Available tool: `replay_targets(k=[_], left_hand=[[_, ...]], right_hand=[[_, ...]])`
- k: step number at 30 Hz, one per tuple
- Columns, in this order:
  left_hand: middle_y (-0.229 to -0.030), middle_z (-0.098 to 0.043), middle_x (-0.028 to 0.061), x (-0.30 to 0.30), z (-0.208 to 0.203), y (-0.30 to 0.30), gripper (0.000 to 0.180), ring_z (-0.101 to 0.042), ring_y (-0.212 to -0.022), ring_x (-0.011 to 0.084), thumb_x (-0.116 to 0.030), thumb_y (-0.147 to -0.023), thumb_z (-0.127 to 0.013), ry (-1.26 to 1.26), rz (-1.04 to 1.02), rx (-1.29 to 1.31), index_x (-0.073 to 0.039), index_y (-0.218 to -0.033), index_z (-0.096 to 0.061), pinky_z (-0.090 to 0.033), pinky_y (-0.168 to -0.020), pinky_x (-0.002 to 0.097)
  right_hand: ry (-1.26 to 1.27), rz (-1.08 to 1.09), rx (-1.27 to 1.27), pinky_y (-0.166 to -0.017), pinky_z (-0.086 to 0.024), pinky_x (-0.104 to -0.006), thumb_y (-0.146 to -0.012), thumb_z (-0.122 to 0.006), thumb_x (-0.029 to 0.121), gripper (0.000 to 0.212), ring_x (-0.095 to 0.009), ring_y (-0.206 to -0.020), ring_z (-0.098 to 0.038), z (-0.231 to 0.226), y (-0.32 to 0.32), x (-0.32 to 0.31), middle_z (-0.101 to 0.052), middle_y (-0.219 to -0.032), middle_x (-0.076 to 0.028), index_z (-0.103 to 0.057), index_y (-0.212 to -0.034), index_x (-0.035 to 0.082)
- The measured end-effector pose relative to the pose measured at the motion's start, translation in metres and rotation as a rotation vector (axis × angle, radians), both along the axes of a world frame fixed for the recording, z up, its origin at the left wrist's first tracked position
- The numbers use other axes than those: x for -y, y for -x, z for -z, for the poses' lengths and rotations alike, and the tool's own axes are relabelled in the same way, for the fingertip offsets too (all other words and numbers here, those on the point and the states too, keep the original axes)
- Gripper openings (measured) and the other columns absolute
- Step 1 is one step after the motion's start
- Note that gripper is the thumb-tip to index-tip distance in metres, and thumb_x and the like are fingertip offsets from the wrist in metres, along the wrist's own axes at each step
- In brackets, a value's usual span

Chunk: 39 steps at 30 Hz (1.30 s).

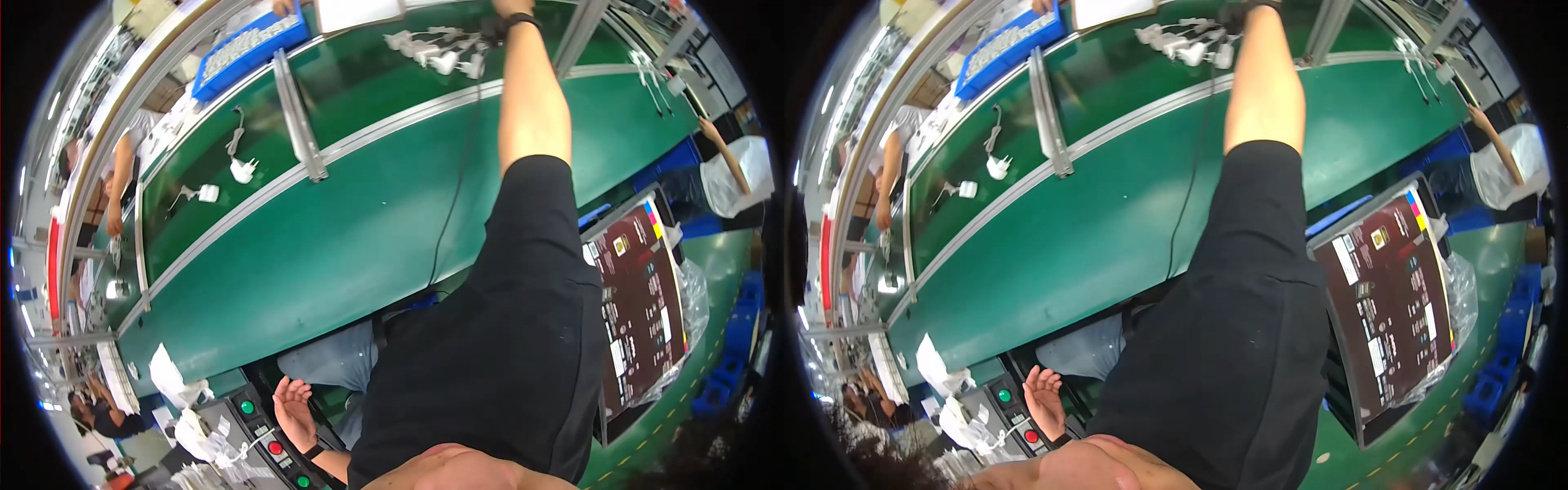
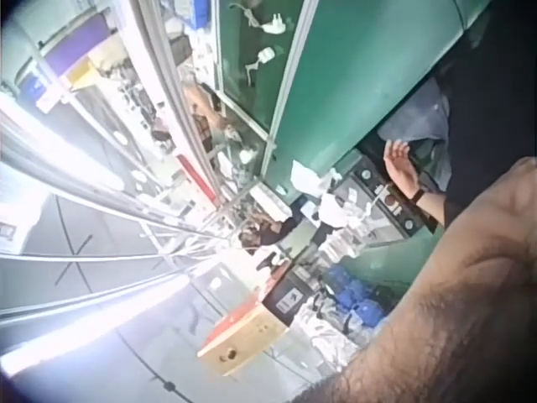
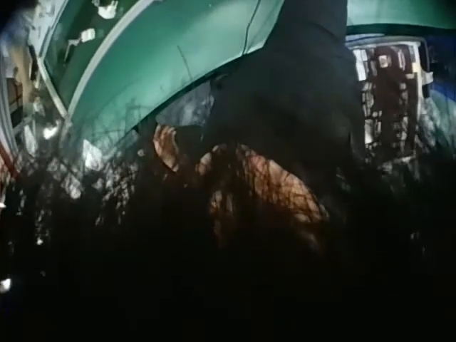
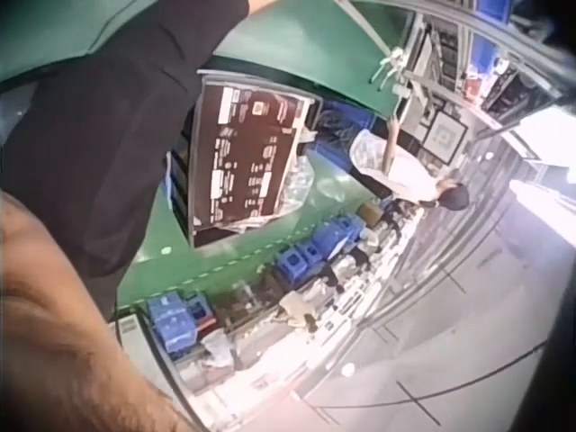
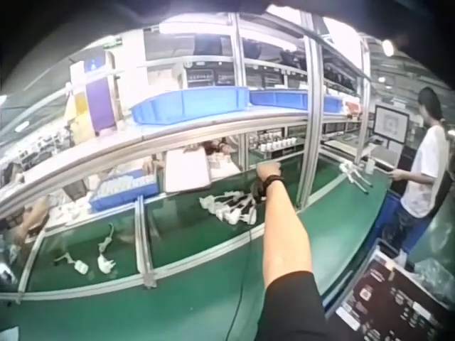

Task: The person picks up a power adapter from the conveyor belt, places it into a plastic bag on the machine, and presses the buttons to seal it. They then remove the sealed bag, place it back onto the conveyor belt, and repeat the process.

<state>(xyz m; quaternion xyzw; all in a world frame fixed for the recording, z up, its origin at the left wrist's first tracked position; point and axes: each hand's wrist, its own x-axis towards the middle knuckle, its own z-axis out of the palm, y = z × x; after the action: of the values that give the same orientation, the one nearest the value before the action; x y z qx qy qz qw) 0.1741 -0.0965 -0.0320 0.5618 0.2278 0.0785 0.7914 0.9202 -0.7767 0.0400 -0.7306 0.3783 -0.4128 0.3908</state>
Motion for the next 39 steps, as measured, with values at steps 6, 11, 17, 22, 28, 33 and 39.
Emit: replay_targets(k=[6, 11, 17, 22, 28, 33, 39], left_hand=[[-0.108, -0.068, 0.0165, -0.012, 0.018, 0.021, 0.049, -0.065, -0.094, 0.0248, -0.04, -0.107, -0.041, 0.065, -0.071, 0.016, 0.003, -0.127, -0.056, -0.051, -0.084, 0.0344], [-0.109, -0.068, 0.0148, -0.007, 0.015, 0.054, 0.045, -0.065, -0.095, 0.0237, -0.039, -0.107, -0.042, -0.002, -0.237, 0.039, 0.0, -0.125, -0.057, -0.051, -0.085, 0.0347], [-0.102, -0.067, 0.014, -0.005, 0.007, 0.062, 0.039, -0.064, -0.091, 0.0232, -0.032, -0.106, -0.044, -0.038, -0.361, 0.153, 0.003, -0.12, -0.057, -0.051, -0.082, 0.0333], [-0.107, -0.064, 0.012, -0.039, -0.002, 0.065, 0.034, -0.062, -0.098, 0.0206, -0.027, -0.104, -0.048, -0.29, -0.518, 0.106, 0.002, -0.115, -0.06, -0.05, -0.084, 0.0322], [-0.124, -0.057, 0.0137, -0.123, -0.019, 0.152, 0.036, -0.053, -0.118, 0.0224, -0.025, -0.101, -0.051, -0.469, -0.995, 0.018, 0.003, -0.123, -0.057, -0.041, -0.103, 0.0374], [-0.143, -0.047, 0.0174, -0.162, -0.034, 0.148, 0.05, -0.044, -0.134, 0.0279, -0.033, -0.101, -0.047, 0.167, -1.157, 0.101, 0.004, -0.134, -0.049, -0.035, -0.112, 0.0398], [-0.138, -0.047, 0.0196, -0.182, -0.03, 0.156, 0.061, -0.052, -0.117, 0.0268, -0.036, -0.101, -0.047, 0.212, -0.983, 0.202, 0.01, -0.14, -0.035, -0.042, -0.101, 0.038]], right_hand=[[-0.115, -0.561, 0.034, -0.094, -0.05, -0.0453, -0.082, -0.059, 0.019, 0.056, -0.043, -0.119, -0.059, -0.039, -0.001, 0.015, -0.06, -0.125, -0.034, -0.05, -0.131, -0.007], [-0.425, -1.199, -0.077, -0.057, -0.05, -0.0301, -0.098, -0.056, 0.037, 0.036, -0.014, -0.065, -0.064, -0.036, -0.001, -0.181, -0.069, -0.081, -0.005, -0.065, -0.11, 0.004], [-0.011, -1.842, -0.41, -0.066, -0.054, -0.0284, -0.095, -0.062, 0.043, 0.05, -0.014, -0.083, -0.065, -0.069, 0.123, -0.383, -0.069, -0.105, -0.005, -0.056, -0.134, 0.012], [1.113, -1.813, -0.486, -0.085, -0.056, -0.0439, -0.08, -0.071, 0.056, 0.086, -0.031, -0.105, -0.065, -0.006, 0.15, -0.519, -0.051, -0.144, -0.017, -0.045, -0.149, 0.012], [0.897, -1.538, -0.501, -0.085, -0.055, -0.0467, -0.083, -0.057, 0.024, 0.04, -0.035, -0.099, -0.069, 0.035, 0.234, -0.615, -0.072, -0.107, -0.013, -0.066, -0.121, 0.017], [0.699, -1.718, -0.307, -0.083, -0.054, -0.0467, -0.081, -0.07, 0.031, 0.047, -0.035, -0.097, -0.069, 0.009, 0.221, -0.583, -0.071, -0.104, -0.015, -0.059, -0.124, 0.016], [0.295, -1.789, 0.19, -0.08, -0.054, -0.0384, -0.082, -0.078, 0.028, 0.047, -0.026, -0.097, -0.068, -0.098, 0.265, -0.54, -0.068, -0.106, -0.013, -0.057, -0.118, 0.008]])
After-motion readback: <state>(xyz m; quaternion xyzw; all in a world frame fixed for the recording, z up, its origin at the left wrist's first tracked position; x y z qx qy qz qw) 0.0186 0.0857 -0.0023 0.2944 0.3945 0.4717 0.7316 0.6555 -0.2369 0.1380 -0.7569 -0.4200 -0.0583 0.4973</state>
